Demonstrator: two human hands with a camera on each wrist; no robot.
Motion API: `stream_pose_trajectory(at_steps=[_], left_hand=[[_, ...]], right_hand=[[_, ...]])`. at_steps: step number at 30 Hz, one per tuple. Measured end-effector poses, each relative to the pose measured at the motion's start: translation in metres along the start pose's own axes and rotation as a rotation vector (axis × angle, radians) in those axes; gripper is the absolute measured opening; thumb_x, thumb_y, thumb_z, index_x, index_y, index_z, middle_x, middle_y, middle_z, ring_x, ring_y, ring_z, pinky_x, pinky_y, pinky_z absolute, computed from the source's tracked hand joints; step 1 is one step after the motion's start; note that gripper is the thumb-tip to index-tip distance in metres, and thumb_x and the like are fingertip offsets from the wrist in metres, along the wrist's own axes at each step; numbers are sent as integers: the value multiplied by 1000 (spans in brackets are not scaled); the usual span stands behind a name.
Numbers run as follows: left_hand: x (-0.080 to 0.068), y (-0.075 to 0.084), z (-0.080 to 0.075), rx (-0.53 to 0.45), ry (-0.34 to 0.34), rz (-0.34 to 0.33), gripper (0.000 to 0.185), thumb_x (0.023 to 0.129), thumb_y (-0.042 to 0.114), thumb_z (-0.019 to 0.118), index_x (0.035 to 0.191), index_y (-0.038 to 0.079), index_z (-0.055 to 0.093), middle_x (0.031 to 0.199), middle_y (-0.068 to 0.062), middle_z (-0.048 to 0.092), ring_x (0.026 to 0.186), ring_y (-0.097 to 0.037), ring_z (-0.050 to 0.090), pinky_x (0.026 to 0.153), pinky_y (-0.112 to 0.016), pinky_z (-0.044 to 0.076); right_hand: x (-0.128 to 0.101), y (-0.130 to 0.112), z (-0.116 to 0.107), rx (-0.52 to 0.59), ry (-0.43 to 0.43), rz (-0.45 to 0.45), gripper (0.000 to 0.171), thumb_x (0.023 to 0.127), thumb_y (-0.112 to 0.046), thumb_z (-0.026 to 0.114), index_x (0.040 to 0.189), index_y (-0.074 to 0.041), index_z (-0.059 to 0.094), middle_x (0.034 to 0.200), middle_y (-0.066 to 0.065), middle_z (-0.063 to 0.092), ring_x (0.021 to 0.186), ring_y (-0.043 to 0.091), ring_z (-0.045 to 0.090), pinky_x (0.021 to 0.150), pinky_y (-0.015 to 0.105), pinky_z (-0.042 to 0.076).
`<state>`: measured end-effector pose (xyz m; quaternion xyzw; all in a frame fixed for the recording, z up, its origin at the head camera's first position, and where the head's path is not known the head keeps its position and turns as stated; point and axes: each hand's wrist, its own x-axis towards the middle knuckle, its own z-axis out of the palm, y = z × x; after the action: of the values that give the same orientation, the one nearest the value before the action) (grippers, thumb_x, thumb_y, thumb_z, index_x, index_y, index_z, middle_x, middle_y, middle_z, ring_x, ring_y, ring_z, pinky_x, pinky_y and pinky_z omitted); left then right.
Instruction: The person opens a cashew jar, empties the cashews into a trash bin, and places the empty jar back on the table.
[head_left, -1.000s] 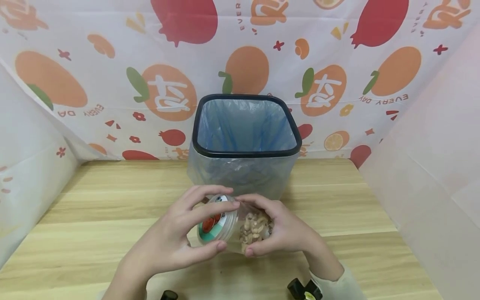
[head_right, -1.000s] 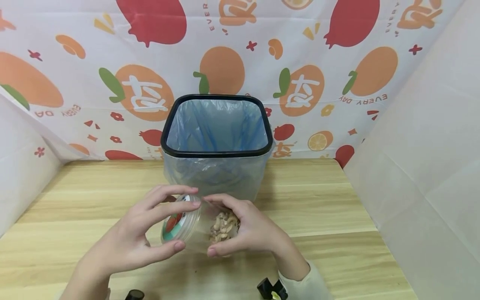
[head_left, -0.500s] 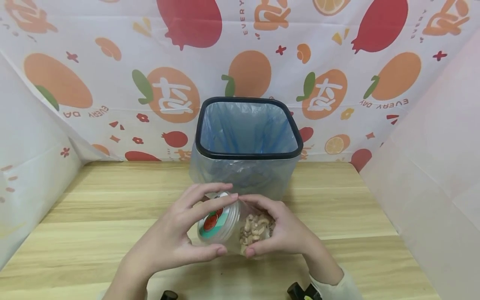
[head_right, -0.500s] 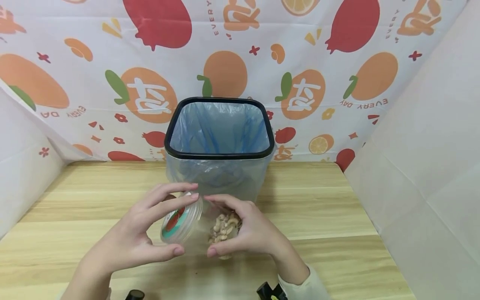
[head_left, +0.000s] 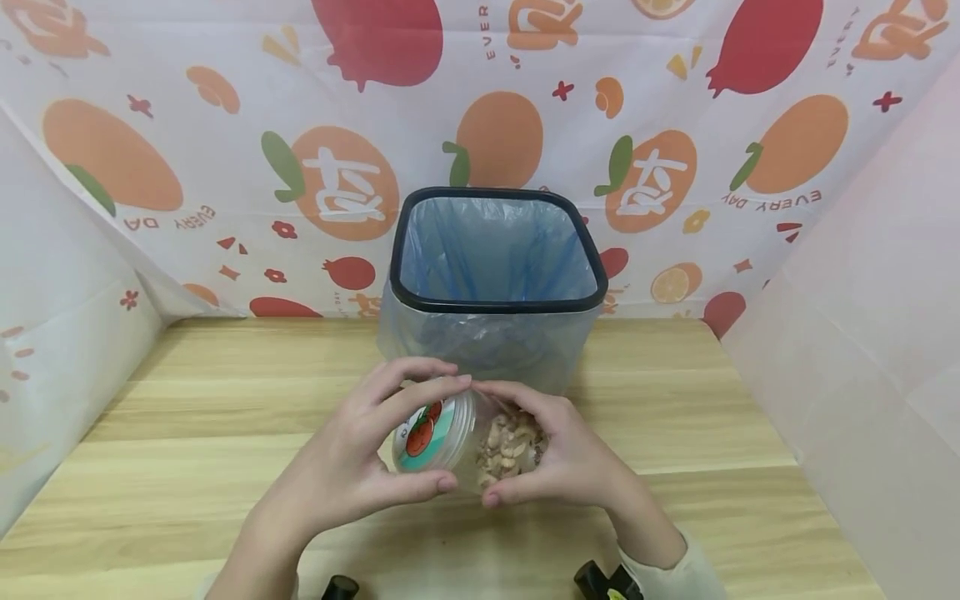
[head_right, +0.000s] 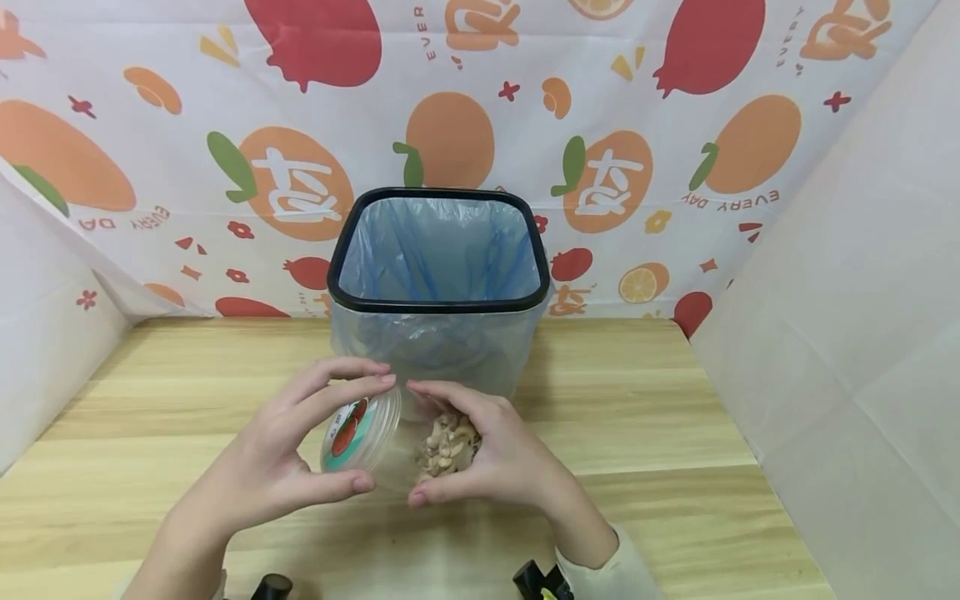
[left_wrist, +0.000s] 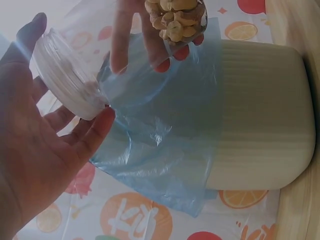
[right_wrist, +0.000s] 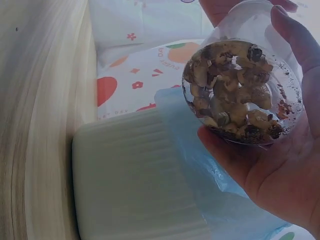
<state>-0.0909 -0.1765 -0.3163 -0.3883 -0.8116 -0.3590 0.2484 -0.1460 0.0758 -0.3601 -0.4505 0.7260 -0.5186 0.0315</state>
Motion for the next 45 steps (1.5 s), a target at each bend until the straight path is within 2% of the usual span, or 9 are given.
stream_pose_trajectory(at_steps=[11, 19, 23, 25, 32, 35, 37, 41, 45], left_hand=[[1, 0, 0, 11, 11, -19, 72, 77, 50, 83, 137, 18, 60, 136, 0, 56, 124, -18, 52, 101, -22, 42], [3, -1, 1, -87, 0, 104, 70, 77, 42, 85, 135, 11, 61, 137, -8, 56, 123, -24, 53, 96, -19, 43], [3, -1, 1, -85, 8, 108, 68, 79, 42, 84, 134, 10, 62, 135, -8, 57, 122, -24, 54, 96, -18, 43], [3, -1, 0, -66, 11, 90, 67, 80, 45, 82, 135, 11, 62, 134, -7, 57, 122, -23, 54, 98, -18, 42], [2, -2, 1, 10, 20, 7, 69, 79, 51, 81, 136, 16, 61, 135, -1, 57, 123, -19, 52, 100, -20, 42], [2, -2, 1, 2, 13, 5, 70, 79, 51, 81, 137, 16, 60, 135, -2, 57, 123, -19, 51, 100, -20, 42], [2, -2, 1, -23, 12, 29, 69, 80, 52, 79, 137, 15, 61, 135, -4, 57, 123, -21, 51, 99, -20, 42], [3, -2, 2, -95, 23, 134, 64, 84, 50, 77, 133, 11, 62, 132, -9, 58, 121, -24, 53, 99, -22, 42], [6, -2, 3, -134, 37, 203, 61, 86, 48, 75, 131, 9, 63, 130, -10, 60, 118, -25, 55, 101, -24, 43]], right_hand=[[1, 1, 0, -51, 30, 15, 91, 67, -33, 94, 145, -25, 49, 142, -6, 57, 126, 17, 58, 105, 33, 48], [-1, 6, -5, 113, -90, -14, 82, 76, -40, 87, 145, -19, 48, 137, 1, 61, 118, 23, 62, 100, 34, 51], [0, 6, -4, 126, -94, -33, 81, 78, -42, 85, 145, -18, 48, 137, 2, 61, 118, 22, 62, 100, 34, 52], [1, 4, -4, 108, -77, -37, 82, 77, -43, 85, 146, -18, 48, 138, 2, 60, 120, 22, 62, 101, 36, 51], [1, -1, 0, -103, 42, -21, 92, 67, -40, 92, 146, -25, 48, 142, -6, 58, 126, 18, 59, 105, 34, 49], [0, 0, 1, -100, 40, -12, 90, 68, -43, 91, 145, -26, 48, 141, -7, 58, 126, 19, 59, 105, 33, 49], [-1, 1, 0, -52, 14, -13, 87, 70, -47, 89, 145, -25, 49, 140, -5, 59, 123, 21, 61, 103, 33, 50], [-3, 4, -3, 38, -54, -27, 84, 74, -53, 84, 144, -20, 51, 137, -1, 61, 117, 27, 62, 101, 34, 51], [-2, 5, -4, 54, -90, -48, 85, 75, -56, 82, 144, -18, 50, 137, 0, 61, 117, 26, 62, 101, 36, 51]])
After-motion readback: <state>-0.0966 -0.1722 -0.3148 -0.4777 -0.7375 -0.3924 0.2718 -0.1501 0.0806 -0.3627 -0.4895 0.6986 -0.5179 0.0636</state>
